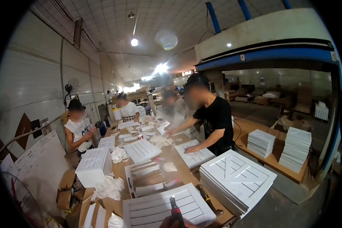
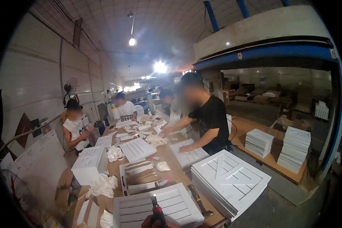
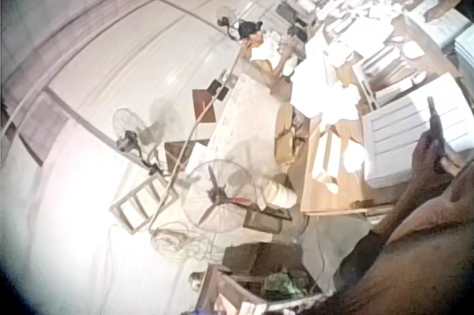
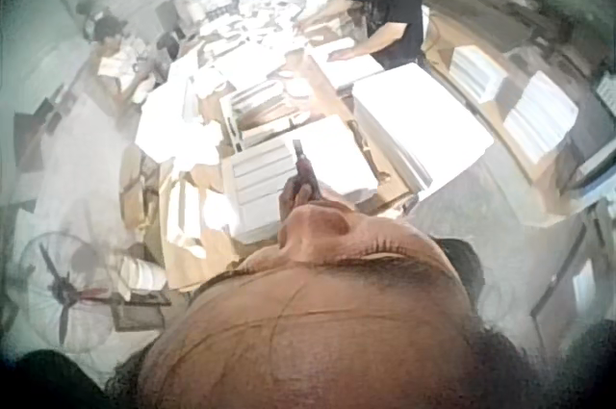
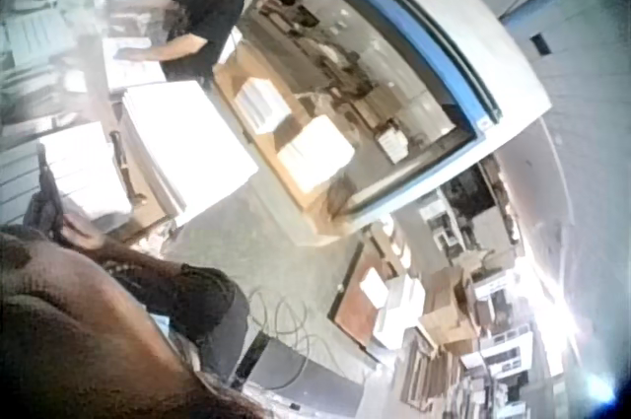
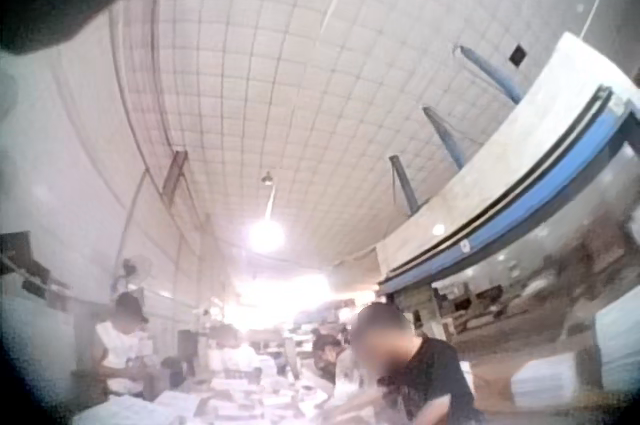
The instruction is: The person fits wooden strips onto white panels, trims the material with a utility knife, and wipes the surfaces with a cloth.
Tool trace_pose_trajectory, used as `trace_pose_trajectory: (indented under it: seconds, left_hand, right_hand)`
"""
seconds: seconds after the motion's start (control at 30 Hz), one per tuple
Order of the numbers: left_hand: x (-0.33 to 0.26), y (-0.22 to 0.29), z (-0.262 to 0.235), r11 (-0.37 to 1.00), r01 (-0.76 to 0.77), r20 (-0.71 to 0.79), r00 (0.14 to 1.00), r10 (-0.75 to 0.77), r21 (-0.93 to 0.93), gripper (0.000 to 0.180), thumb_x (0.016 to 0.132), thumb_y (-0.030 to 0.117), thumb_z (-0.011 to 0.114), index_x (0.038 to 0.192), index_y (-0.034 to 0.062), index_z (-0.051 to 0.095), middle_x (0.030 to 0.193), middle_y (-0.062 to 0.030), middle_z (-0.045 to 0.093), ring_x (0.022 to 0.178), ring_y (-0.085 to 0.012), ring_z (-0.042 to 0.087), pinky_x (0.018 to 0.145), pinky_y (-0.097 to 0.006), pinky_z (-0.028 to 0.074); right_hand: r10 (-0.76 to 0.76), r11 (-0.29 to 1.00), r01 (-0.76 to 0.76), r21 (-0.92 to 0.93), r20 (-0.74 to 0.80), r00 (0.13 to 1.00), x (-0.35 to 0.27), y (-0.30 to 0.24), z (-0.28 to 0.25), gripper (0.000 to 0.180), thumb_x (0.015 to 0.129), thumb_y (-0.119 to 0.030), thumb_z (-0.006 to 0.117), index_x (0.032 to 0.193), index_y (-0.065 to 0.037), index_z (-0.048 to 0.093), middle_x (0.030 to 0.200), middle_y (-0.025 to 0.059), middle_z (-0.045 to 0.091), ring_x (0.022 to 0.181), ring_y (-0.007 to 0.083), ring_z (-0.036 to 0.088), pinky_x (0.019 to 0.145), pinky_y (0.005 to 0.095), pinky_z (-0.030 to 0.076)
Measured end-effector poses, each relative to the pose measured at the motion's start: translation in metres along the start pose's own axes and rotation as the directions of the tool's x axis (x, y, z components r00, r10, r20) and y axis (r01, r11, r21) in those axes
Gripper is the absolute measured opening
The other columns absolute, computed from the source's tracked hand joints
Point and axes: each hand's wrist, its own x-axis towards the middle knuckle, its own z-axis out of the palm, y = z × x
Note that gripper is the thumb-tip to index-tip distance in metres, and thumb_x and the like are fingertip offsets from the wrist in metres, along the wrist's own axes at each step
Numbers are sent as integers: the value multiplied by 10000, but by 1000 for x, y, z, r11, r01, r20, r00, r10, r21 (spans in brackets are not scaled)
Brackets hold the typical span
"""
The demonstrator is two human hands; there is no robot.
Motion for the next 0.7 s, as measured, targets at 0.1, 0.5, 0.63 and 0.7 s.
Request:
trace_pose_trajectory:
  seconds: [0.1,0.5,0.63,0.7]
  left_hand:
    - [-1,-8,-35,836,-354,33,926,375,419,406,905,240,549,1216,7,431,1068,-187,534,922,-242,549,727,-352,469]
    - [23,-64,-102,847,482,321,857,-403,-223,316,874,163,586,1136,11,497,911,-115,600,734,-123,554,641,-250,455]
    - [63,-86,-142,980,-31,263,965,-23,197,328,837,206,648,1093,20,560,1081,-90,606,1003,-178,563,838,-329,448]
    - [103,-62,-165,959,-108,283,959,30,263,423,849,239,623,1214,50,521,1181,-145,573,1068,-240,551,898,-350,430]
  right_hand:
    - [72,994,-89,-69,-217,973,32,-9,53,505,933,-265,484,1353,-27,334,1386,73,307,1295,200,243,1057,329,181]
    - [418,894,-425,145,-617,668,81,-3,88,440,933,-228,506,1285,19,411,1144,85,555,1035,197,531,899,344,418]
    - [352,936,-260,239,-690,633,90,13,73,186,912,-126,543,1059,-16,513,845,90,627,746,169,611,688,284,493]
    - [274,946,-302,117,-786,555,91,-1,64,265,903,-130,527,1127,-2,464,802,76,615,673,134,592,625,258,483]
